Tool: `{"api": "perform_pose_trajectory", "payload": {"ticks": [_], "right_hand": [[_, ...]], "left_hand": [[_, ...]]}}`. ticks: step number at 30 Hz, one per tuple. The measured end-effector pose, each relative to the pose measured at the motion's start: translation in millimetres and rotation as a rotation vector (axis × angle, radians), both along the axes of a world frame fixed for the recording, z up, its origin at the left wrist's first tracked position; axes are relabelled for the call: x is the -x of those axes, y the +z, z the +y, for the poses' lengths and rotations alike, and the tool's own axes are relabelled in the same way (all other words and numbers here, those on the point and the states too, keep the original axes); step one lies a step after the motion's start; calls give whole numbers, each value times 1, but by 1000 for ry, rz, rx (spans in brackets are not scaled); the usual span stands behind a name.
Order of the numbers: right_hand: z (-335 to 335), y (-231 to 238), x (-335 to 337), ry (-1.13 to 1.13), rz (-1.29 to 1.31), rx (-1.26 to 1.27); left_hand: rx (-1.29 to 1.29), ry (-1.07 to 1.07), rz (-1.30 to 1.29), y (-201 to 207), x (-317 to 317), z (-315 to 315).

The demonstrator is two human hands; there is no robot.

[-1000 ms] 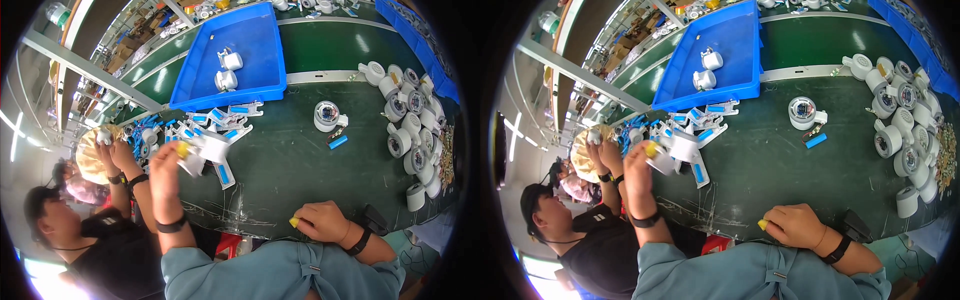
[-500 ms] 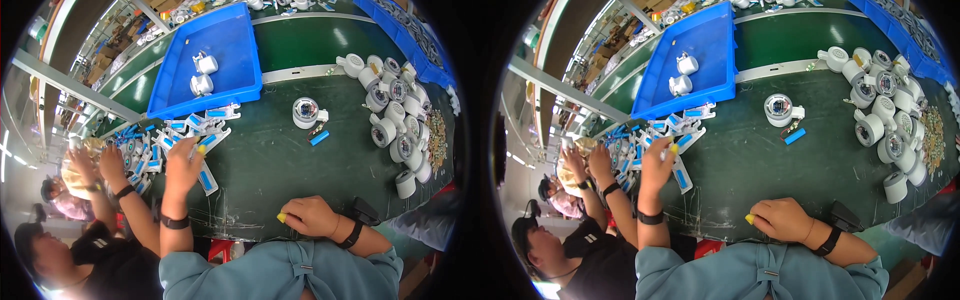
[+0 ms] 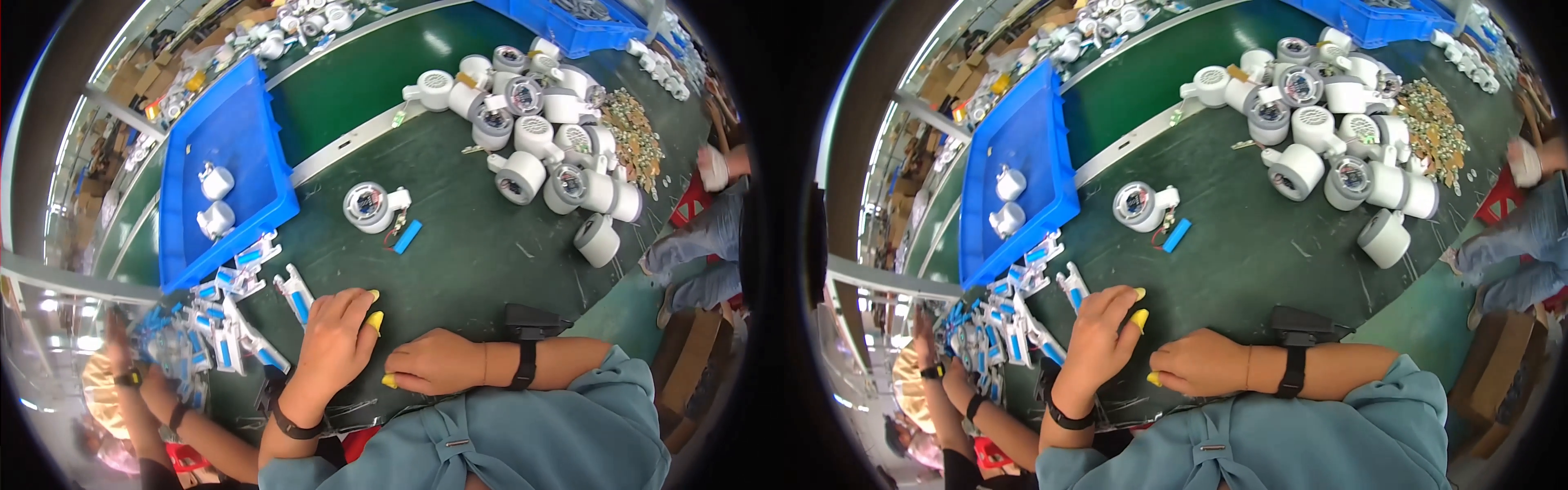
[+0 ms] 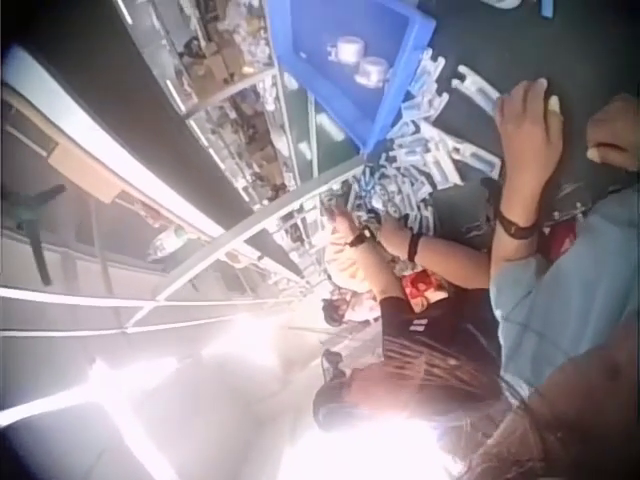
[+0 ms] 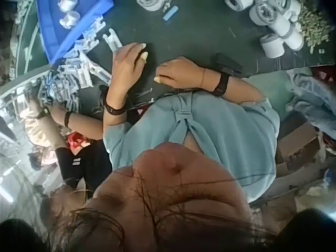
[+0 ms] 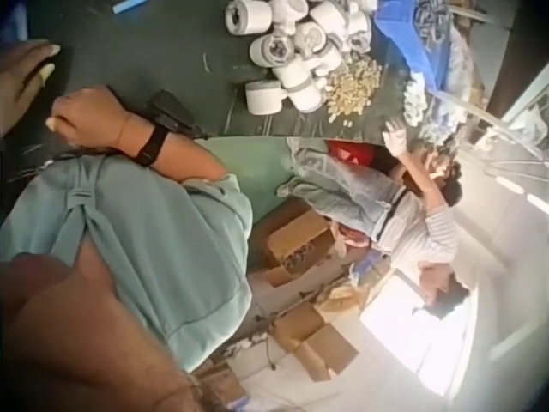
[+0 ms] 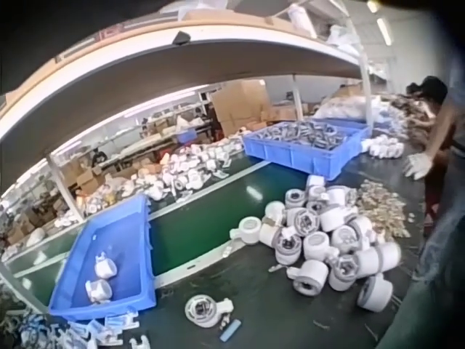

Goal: The person assembles electronic devices by connecting wires from a battery pack to a circuit board inside a white plastic housing. They then press the components into the housing and place the partially assembled unit onto a pile on the workbench.

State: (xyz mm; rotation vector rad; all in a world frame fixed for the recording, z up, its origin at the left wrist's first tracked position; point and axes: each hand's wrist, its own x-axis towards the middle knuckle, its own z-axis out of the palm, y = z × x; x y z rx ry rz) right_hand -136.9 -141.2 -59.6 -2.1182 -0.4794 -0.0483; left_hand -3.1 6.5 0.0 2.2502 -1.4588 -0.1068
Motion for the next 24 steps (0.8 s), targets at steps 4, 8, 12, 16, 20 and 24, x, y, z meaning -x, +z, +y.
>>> {"api": "perform_pose_trajectory", "payload": {"ticks": [4,8,12,16,20,24], "right_hand": [[2,-5,2,-2,-37,-33],[2,-4,4,-33,-76,-68],[-2,6,7,-218,-170,-165],[-13,20,5,-446,-233,-363],[-13,19,6,-405,-175,-381],[-12,18,5,-339,-190,-389]], "left_hand": [[5,-45,-20,-1,0,-43],[-12,-6,-100,-22,-8,-72],[52,-31,35,-25,-10,-70],[65,-149,235,-15,-5,-46],[-33,-169,253,-8,4,-17],[-92,-181,289,-2,7,6]]}}
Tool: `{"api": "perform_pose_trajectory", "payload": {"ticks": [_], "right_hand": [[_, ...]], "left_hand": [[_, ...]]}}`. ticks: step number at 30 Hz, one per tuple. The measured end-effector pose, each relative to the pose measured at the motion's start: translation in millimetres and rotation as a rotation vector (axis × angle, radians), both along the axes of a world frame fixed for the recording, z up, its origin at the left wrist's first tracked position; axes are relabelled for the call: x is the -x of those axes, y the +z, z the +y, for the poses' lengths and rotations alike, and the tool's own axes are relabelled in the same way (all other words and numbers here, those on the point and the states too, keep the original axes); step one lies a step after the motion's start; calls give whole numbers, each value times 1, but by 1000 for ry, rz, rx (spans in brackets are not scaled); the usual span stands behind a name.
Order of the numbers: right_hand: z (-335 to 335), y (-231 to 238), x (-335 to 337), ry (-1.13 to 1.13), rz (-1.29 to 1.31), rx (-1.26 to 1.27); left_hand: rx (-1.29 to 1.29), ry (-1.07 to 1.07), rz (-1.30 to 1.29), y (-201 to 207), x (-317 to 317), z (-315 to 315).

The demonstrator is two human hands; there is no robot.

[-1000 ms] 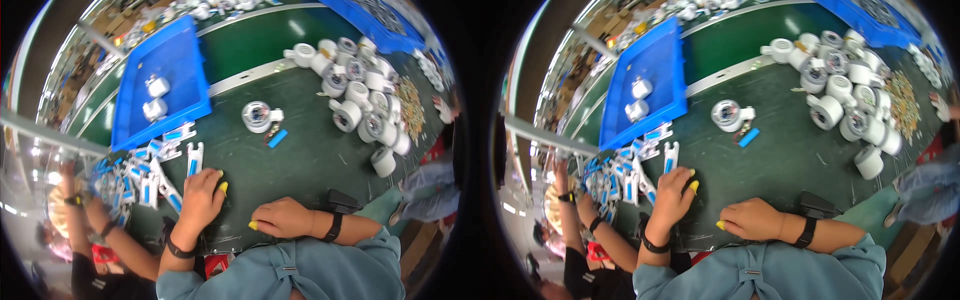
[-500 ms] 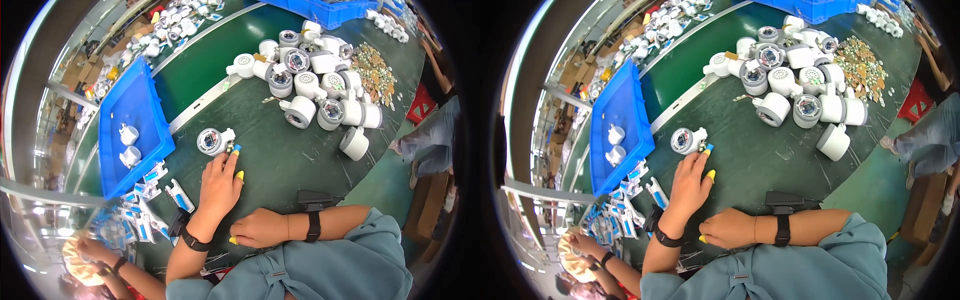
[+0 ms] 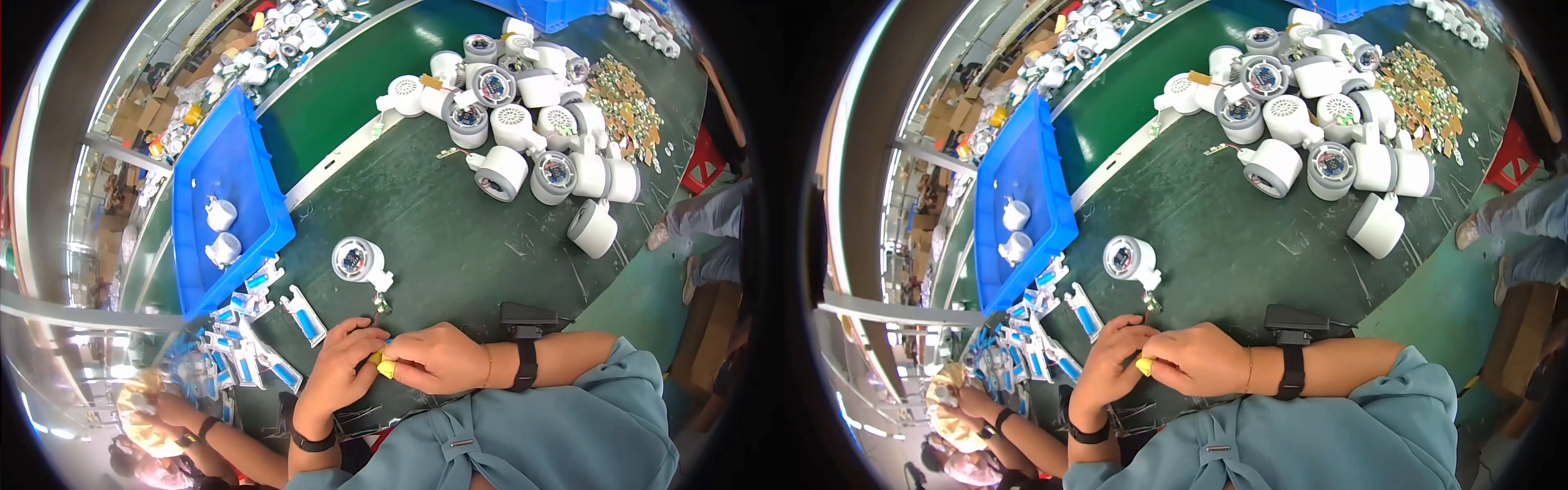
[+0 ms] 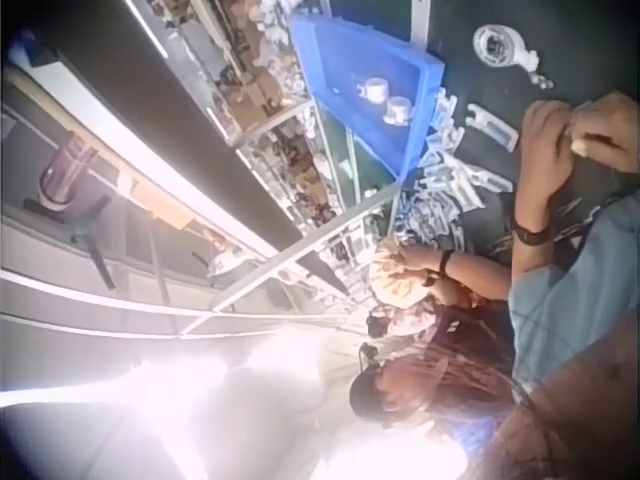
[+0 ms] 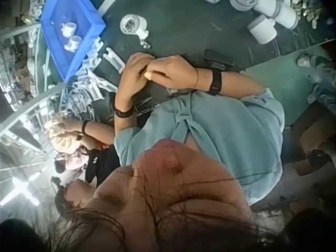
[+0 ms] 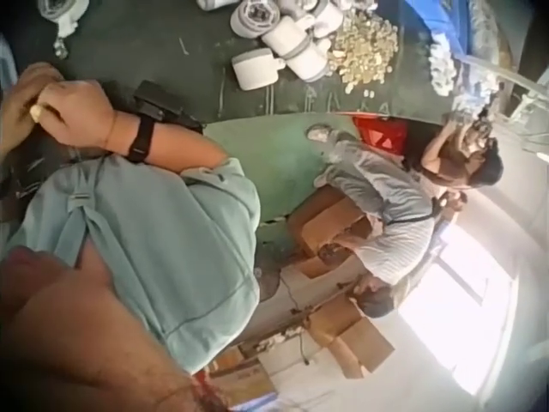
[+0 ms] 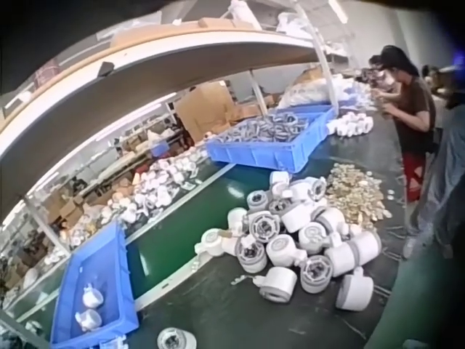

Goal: The person assembles electronic devices by connecting wires from a battery pack to a circuit board inside a white plastic housing. They then press the components into the housing and place the partially assembled unit onto a pile on the workbench.

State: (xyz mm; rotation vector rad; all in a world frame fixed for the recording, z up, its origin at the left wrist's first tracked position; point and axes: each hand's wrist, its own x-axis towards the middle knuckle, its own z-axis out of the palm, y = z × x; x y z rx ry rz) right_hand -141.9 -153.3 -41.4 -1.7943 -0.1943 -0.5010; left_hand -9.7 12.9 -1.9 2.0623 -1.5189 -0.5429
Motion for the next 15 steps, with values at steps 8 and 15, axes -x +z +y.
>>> {"api": "perform_pose_trajectory", "payload": {"ticks": [8,15], "right_hand": [[-4,-5,-3,-160,324,-356],[-7,-15,-20,-243,438,-401]], "left_hand": [[191,523,171,-13,-9,11],[97,550,0,-39,10,-18]]}}
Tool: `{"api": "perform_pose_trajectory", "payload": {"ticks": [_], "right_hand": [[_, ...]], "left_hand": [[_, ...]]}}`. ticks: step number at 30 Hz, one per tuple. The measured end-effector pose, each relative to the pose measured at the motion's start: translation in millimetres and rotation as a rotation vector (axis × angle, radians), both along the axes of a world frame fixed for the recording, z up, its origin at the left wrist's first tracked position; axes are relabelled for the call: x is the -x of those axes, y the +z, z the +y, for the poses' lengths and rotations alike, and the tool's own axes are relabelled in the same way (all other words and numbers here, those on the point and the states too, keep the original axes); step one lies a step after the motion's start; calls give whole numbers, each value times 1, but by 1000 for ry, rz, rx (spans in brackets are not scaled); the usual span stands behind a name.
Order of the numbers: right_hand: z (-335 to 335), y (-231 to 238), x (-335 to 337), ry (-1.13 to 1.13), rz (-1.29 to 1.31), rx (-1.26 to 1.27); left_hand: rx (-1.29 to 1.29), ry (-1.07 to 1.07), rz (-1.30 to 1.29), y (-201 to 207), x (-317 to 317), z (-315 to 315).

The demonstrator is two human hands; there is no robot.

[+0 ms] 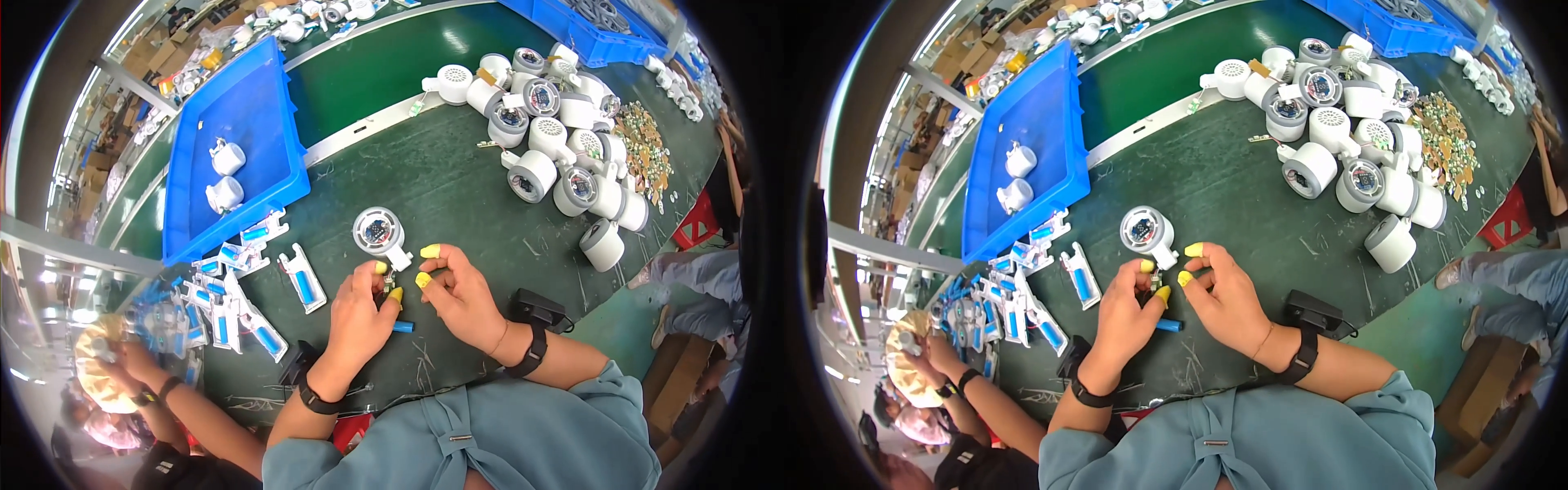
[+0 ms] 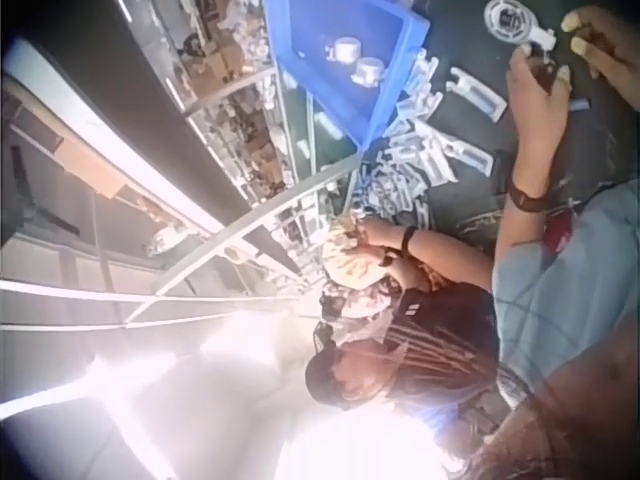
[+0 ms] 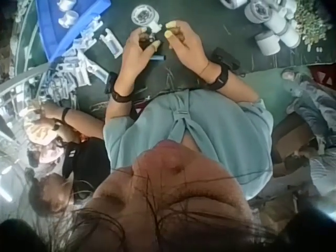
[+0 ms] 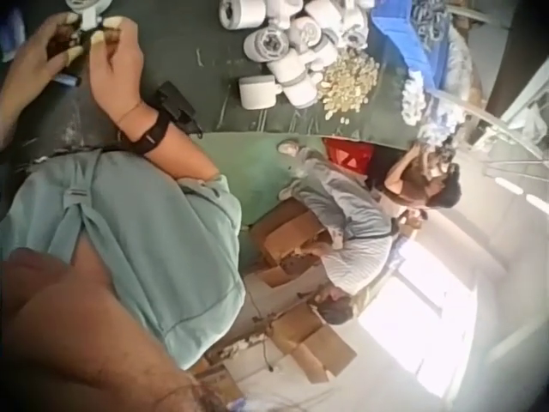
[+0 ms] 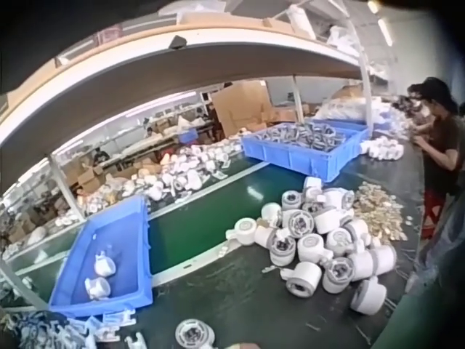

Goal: The person assembles electronic devices by connecting wires from a battery pack to a circuit board inside a white plastic housing. They then press the components into the housing and place the partially assembled unit onto a pile on the workbench.

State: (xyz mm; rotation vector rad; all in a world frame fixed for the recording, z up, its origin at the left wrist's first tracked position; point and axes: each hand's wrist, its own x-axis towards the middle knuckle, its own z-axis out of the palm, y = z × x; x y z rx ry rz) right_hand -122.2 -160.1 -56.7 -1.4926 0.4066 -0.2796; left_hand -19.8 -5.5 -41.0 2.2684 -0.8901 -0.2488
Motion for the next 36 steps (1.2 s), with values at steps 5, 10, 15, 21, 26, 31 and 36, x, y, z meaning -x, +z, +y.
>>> {"api": "perform_pose_trajectory", "payload": {"ticks": [5,10,15,21,26,31,36], "right_hand": [[-2,1,-1,-12,-77,98],[-2,15,-19,-16,-60,570],[3,14,-51,-37,-147,585],[1,1,-58,10,-124,653],[5,0,-58,-23,-150,665],[3,-1,-58,-7,-148,683],[1,-2,-58,27,-143,645]], "left_hand": [[189,3,130,7,1,14],[241,43,21,-6,-3,24],[174,61,-208,-3,-5,20],[130,9,-260,-5,-4,24],[16,-45,-271,-2,0,24],[-20,-92,-269,1,0,24],[-35,-118,-270,0,-2,24]]}}
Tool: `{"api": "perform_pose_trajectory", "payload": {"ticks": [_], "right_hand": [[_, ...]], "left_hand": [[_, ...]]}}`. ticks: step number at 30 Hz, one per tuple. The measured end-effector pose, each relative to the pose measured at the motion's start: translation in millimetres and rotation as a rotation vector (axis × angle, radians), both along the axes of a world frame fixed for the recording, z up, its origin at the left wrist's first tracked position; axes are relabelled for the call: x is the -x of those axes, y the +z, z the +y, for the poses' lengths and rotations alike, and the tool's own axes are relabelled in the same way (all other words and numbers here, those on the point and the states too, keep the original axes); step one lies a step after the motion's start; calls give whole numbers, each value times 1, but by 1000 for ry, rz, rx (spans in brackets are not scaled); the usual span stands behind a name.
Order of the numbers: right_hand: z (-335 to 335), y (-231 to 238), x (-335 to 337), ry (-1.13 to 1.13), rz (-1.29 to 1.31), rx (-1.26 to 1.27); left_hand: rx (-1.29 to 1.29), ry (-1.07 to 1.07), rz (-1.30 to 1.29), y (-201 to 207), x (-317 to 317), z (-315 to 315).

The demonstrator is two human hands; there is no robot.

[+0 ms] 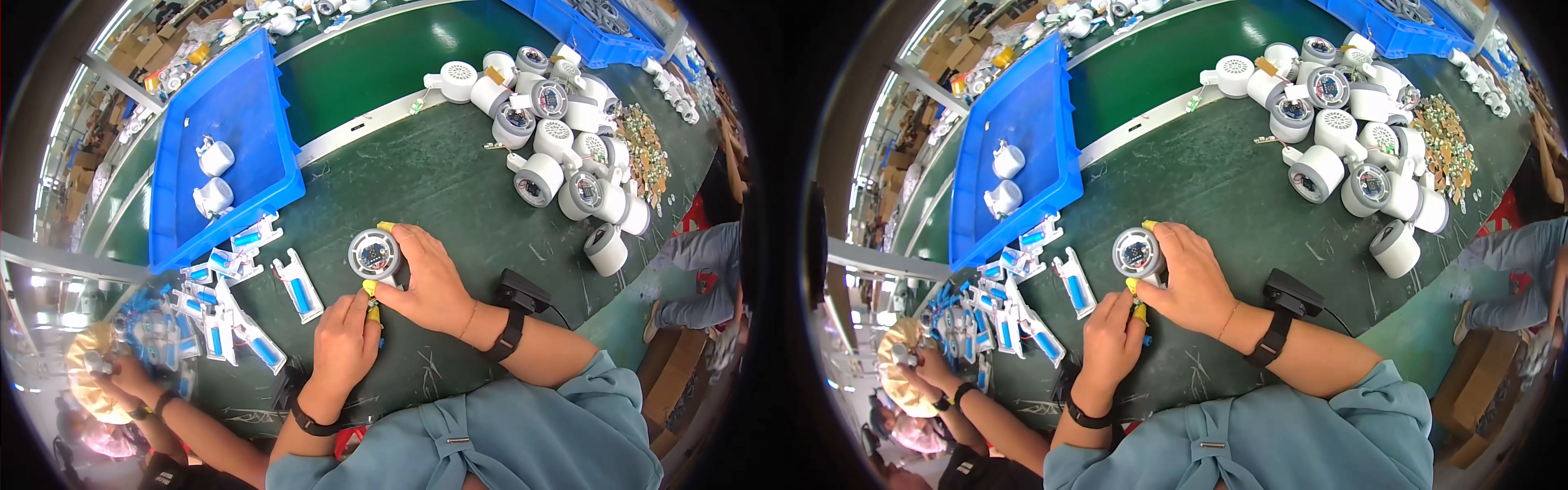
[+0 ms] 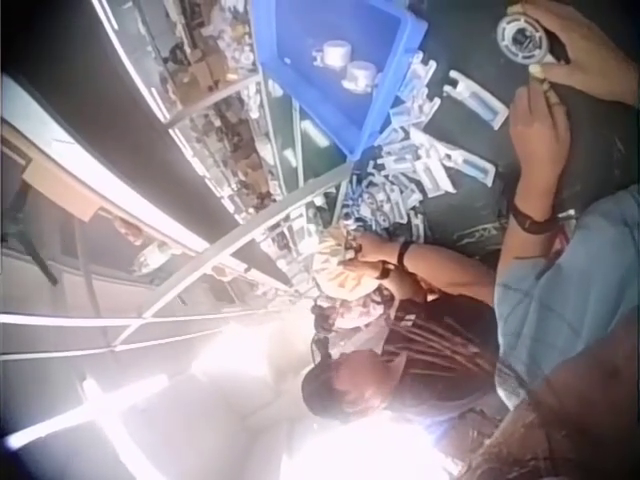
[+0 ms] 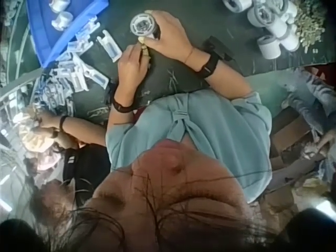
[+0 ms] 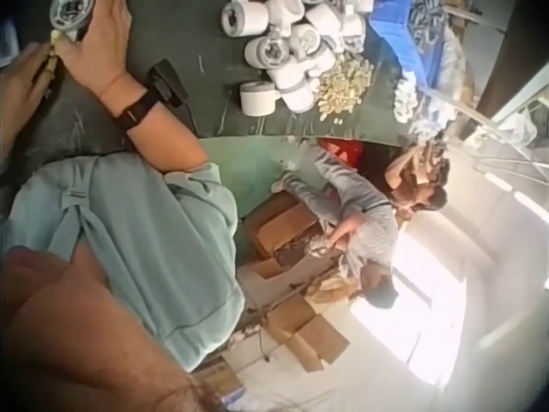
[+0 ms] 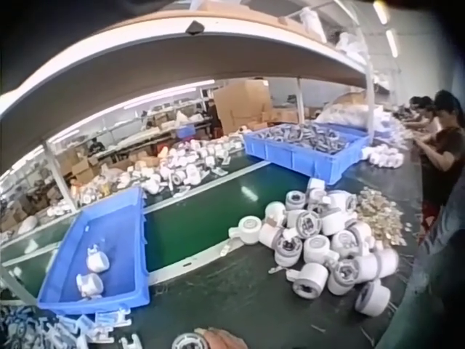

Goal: The person assembles electronic devices by connecting wires from a battery pack to a circuit board inside a white plastic housing. They then press the components into the housing and place the partially assembled unit onto a pile on the workbench.

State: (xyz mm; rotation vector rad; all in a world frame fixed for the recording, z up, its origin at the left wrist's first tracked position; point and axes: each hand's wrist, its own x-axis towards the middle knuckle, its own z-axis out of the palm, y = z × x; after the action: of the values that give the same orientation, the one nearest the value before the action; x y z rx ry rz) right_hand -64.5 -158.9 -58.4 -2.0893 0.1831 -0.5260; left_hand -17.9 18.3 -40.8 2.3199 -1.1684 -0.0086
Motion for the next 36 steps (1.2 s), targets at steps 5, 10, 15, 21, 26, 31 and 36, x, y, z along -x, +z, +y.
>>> {"api": "perform_pose_trajectory", "payload": {"ticks": [5,10,15,21,26,31,36], "right_hand": [[0,3,0,-1,11,-16],[0,2,-2,-9,-7,11],[3,10,-7,83,-51,-23],[0,1,5,57,-4,-367],[-7,4,5,90,71,-396],[-9,-8,4,50,49,-340],[-7,-8,4,44,-16,-261]], "left_hand": [[33,-18,43,-2,-2,-1],[48,-7,76,0,-4,-2],[75,9,129,2,-7,9],[375,-39,932,8,-5,16],[662,88,1240,47,-5,54],[630,546,751,107,-26,125],[260,909,-14,102,-97,224]]}}
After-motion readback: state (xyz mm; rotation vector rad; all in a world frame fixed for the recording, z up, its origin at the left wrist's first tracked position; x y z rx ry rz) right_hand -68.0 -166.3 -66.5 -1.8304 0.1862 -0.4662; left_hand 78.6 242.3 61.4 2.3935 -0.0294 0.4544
